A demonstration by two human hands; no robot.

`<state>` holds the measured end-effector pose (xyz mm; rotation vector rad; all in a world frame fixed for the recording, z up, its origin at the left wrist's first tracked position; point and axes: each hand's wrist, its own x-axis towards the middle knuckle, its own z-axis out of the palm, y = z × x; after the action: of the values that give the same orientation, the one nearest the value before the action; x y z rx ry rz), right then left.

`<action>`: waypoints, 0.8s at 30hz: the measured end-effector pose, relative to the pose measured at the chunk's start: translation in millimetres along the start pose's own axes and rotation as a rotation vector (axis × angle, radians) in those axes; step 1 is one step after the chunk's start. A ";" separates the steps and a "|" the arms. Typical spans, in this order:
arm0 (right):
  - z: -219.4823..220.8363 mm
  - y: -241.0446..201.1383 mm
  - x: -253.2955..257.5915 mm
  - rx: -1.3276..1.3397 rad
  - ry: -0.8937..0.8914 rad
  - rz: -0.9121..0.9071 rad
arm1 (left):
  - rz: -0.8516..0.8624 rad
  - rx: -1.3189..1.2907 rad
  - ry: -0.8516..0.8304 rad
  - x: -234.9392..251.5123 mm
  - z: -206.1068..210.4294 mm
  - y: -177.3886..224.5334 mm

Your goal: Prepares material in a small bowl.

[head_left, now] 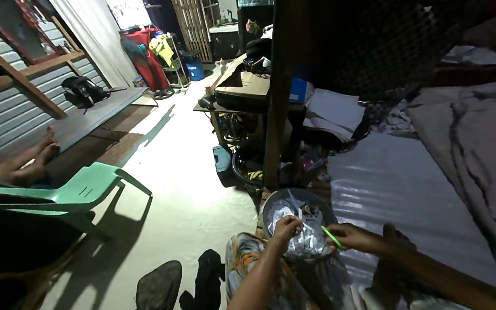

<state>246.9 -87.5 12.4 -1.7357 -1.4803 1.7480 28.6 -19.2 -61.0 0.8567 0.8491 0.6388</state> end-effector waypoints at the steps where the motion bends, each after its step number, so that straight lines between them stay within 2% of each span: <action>1: -0.1 -0.6 -0.2 -0.002 -0.006 0.007 | -0.002 -0.007 0.004 0.6 -0.6 -0.4; 9: -2.3 0.4 0.8 0.007 -0.024 0.041 | -0.021 -0.035 0.024 0.1 0.2 2.0; 11: -2.0 -0.6 0.6 0.007 -0.023 0.034 | -0.012 0.028 0.011 0.2 0.3 2.1; 14: 0.0 -2.0 0.1 0.011 0.058 -0.006 | 0.100 0.388 -0.179 -3.4 2.7 -3.6; 16: -0.2 -5.7 0.6 -0.003 0.160 -0.030 | 0.166 0.612 -0.347 -14.3 19.4 -9.9; 20: -0.1 -10.1 1.7 0.023 0.306 -0.079 | 0.130 0.749 -0.621 -44.7 77.4 -46.0; 24: 0.5 -13.1 -3.4 0.064 0.299 -0.093 | 0.242 0.943 -0.776 -46.9 113.1 -100.2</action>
<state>241.4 -84.6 24.4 -1.7734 -1.3383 1.4017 114.4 -149.9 -85.3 1.9197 0.2877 0.0255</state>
